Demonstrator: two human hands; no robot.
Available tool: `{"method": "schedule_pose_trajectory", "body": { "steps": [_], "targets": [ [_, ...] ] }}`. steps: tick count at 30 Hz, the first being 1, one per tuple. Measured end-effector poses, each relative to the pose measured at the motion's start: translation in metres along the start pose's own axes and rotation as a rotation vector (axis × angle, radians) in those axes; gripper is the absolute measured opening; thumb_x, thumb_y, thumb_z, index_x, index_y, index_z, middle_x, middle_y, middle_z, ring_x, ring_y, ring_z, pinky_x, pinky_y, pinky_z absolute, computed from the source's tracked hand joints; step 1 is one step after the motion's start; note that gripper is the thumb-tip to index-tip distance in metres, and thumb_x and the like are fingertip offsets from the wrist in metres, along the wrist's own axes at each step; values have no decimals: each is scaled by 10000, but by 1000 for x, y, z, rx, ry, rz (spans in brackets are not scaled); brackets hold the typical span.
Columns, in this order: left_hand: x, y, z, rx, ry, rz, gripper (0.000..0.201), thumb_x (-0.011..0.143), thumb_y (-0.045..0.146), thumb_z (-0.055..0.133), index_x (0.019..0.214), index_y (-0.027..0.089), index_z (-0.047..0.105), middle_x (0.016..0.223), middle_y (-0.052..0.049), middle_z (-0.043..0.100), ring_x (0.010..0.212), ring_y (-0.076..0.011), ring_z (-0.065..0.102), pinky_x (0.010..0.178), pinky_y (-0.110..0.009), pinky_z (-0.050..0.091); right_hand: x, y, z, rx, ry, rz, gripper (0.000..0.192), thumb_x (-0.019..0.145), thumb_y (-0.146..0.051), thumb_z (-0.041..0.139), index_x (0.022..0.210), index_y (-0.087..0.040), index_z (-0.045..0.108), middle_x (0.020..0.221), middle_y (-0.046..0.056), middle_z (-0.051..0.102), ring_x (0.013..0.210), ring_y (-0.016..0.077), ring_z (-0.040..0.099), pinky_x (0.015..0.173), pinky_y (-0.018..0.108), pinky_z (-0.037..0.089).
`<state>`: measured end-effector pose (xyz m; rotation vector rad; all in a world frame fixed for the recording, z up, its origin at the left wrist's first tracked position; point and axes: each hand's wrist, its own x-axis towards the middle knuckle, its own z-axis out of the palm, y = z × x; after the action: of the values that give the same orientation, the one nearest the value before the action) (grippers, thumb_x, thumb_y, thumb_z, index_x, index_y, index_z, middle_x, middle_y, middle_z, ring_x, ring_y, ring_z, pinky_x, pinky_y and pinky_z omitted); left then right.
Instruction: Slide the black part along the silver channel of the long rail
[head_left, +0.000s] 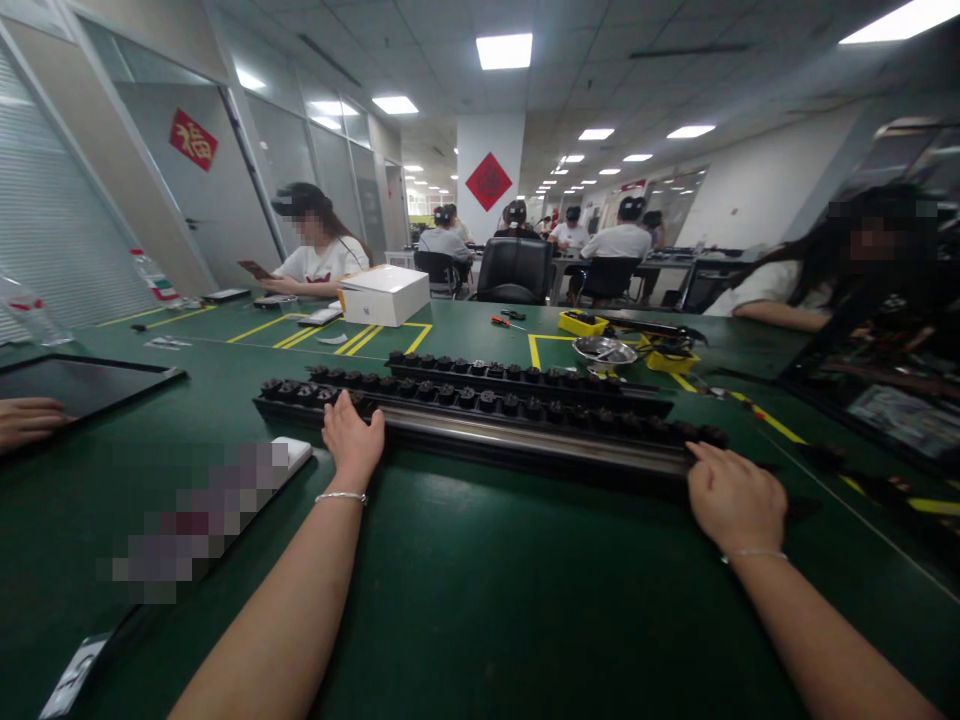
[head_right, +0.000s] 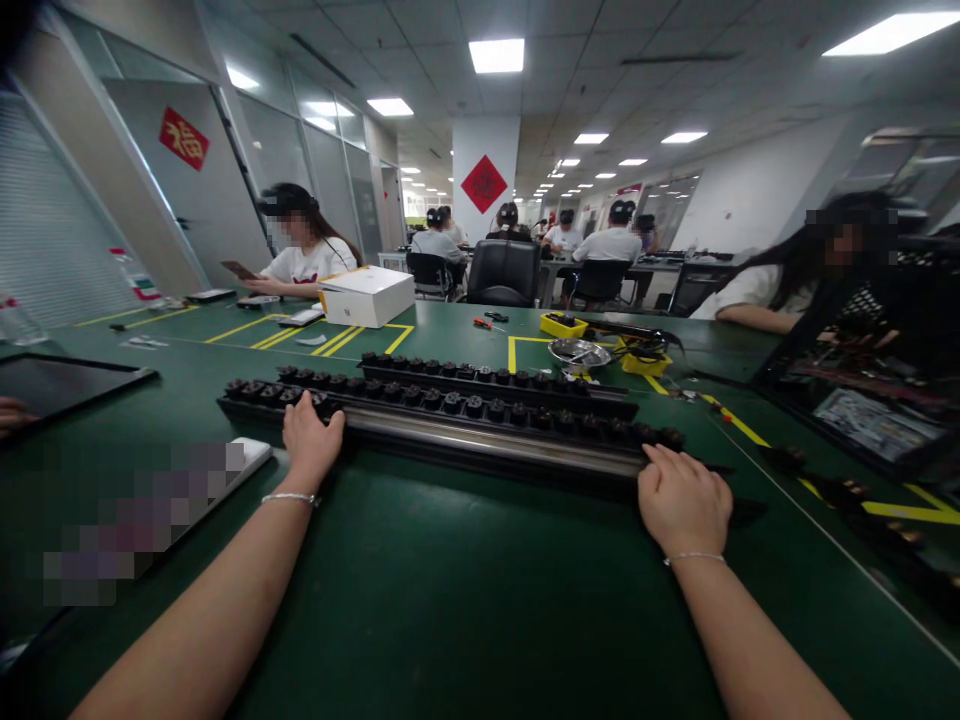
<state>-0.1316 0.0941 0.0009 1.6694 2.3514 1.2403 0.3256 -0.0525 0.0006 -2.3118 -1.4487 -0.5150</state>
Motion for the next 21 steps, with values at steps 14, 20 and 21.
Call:
{"method": "schedule_pose_trajectory", "body": {
  "steps": [14,20,21],
  "targets": [
    [-4,2,-3,32,-47,31,586,856,344,458,1374,77,396,1376,-180,472,1369,-317,276,1102,-471,264,-2,-5,0,54,-17,105,525,891,-310,233,1260,-189,587,1329,68,548,1228,305,448,1055,566,261],
    [-4,-1,-3,20,-72,63,593,850,354,456,1373,78,405,1387,-168,463,1373,-336,256,1104,-477,262,0,-4,1,70,-47,127,535,893,-336,222,1278,-207,569,1353,50,527,1250,295,425,1068,572,232],
    [-4,-2,-2,22,-75,69,596,850,354,454,1374,75,403,1387,-167,463,1374,-338,253,1105,-477,260,0,-5,2,73,-42,134,534,892,-336,223,1278,-210,569,1356,49,524,1252,294,421,1071,572,226]
  ]
}}
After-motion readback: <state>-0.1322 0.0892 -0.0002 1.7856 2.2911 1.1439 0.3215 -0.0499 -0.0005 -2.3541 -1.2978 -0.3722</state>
